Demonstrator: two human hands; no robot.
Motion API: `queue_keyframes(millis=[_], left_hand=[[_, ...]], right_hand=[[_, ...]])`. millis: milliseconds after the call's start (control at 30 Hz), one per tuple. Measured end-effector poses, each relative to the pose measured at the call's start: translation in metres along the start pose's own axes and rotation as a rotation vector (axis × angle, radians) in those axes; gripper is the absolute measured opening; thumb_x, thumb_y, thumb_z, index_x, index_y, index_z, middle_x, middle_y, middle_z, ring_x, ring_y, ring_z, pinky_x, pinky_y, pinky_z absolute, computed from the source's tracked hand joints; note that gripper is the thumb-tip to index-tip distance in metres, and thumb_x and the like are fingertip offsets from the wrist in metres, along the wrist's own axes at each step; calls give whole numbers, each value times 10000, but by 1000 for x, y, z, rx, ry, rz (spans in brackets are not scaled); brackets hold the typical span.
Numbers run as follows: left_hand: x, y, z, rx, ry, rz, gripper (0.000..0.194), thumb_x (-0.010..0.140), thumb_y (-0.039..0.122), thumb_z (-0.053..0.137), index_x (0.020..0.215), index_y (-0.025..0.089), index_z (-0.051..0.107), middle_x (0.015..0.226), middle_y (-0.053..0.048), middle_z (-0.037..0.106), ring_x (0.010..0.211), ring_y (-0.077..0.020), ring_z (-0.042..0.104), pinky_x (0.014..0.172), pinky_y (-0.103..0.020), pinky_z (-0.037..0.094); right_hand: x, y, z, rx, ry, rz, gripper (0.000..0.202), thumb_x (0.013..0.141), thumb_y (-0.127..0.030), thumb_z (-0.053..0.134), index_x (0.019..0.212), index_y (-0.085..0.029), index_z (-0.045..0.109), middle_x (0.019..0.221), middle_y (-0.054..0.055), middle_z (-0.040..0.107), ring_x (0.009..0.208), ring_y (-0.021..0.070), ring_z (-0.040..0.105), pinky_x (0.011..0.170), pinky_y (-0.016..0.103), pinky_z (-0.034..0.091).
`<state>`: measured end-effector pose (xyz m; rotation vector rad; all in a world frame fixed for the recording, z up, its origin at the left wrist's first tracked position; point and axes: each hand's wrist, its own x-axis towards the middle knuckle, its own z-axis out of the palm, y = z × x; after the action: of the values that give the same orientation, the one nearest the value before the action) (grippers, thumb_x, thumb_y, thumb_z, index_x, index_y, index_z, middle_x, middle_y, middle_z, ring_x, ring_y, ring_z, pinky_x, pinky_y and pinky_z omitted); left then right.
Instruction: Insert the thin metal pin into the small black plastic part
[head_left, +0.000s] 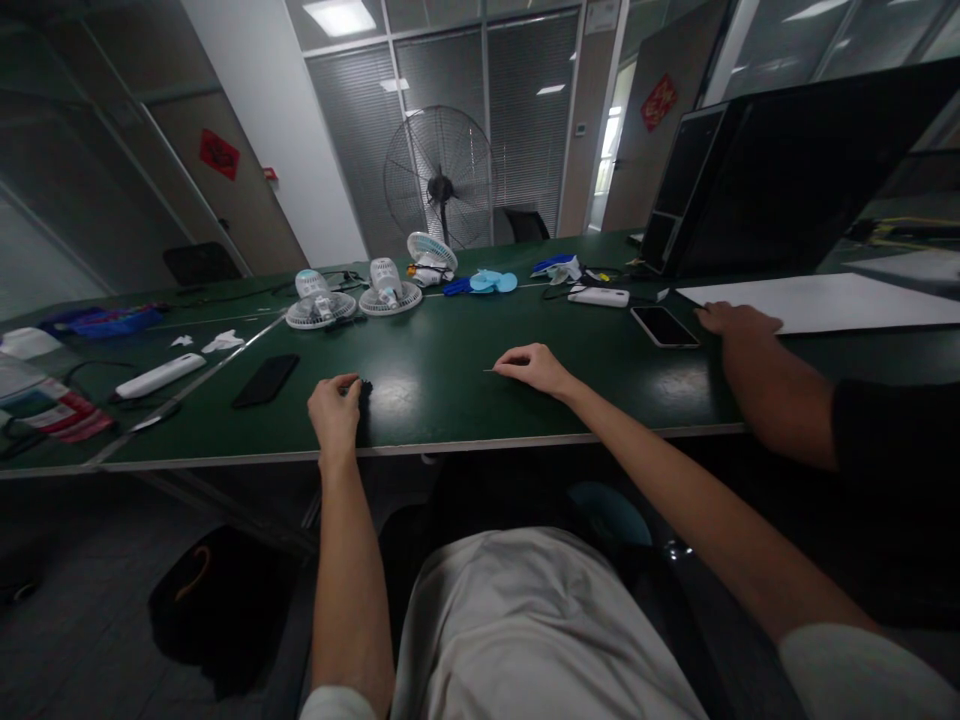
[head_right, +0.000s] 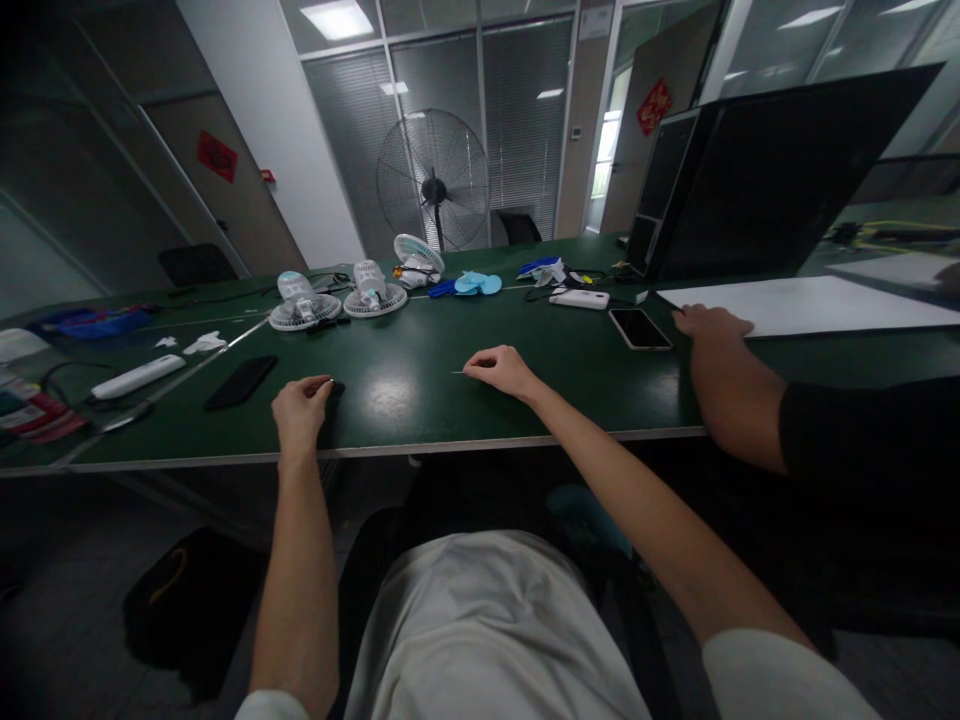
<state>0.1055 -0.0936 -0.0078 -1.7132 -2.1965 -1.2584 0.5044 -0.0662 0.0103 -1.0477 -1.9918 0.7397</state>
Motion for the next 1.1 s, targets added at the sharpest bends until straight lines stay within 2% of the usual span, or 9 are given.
queue_keyframes(millis=[167, 333, 600, 900, 1100], left_hand=[[-1, 4, -1, 13, -55, -49, 309, 943, 340, 627, 1117, 172, 821, 1020, -133, 796, 968, -288, 740, 920, -390, 541], [0, 4, -2, -33, -86, -91, 304, 921, 325, 656, 1125, 173, 822, 1026, -128, 808, 984, -283, 752, 936, -374, 543], [4, 3, -3, -40, -130, -155, 324, 901, 330, 670, 1141, 177, 825, 1032, -133, 811, 1006, -293, 751, 954, -376, 539], [5, 0, 3, -35, -124, -120, 291, 896, 314, 668, 1108, 210, 839, 1004, -139, 811, 986, -326, 754, 914, -418, 561], [-2, 6, 0, 32, -94, -99, 313, 930, 310, 635, 1143, 195, 833, 1096, -166, 799, 1045, -357, 737, 916, -440, 547]], right_hand=[[1, 0, 1, -21, 17, 2, 222, 896, -399, 729, 961, -219, 842, 981, 59, 822, 924, 244, 750, 888, 376, 552], [1, -3, 0, -36, 13, 7, 214, 900, -399, 729, 958, -227, 843, 1000, 57, 826, 968, 250, 750, 911, 373, 552], [0, -3, 1, -49, 15, 3, 224, 901, -405, 722, 954, -225, 845, 978, 53, 822, 929, 241, 749, 880, 365, 547], [0, -4, -2, -45, -12, 24, 214, 907, -405, 726, 977, -238, 840, 1001, 42, 818, 949, 239, 742, 905, 381, 547], [1, 0, 0, -54, -15, 8, 222, 901, -408, 730, 987, -235, 841, 981, 39, 817, 930, 234, 742, 892, 376, 544]])
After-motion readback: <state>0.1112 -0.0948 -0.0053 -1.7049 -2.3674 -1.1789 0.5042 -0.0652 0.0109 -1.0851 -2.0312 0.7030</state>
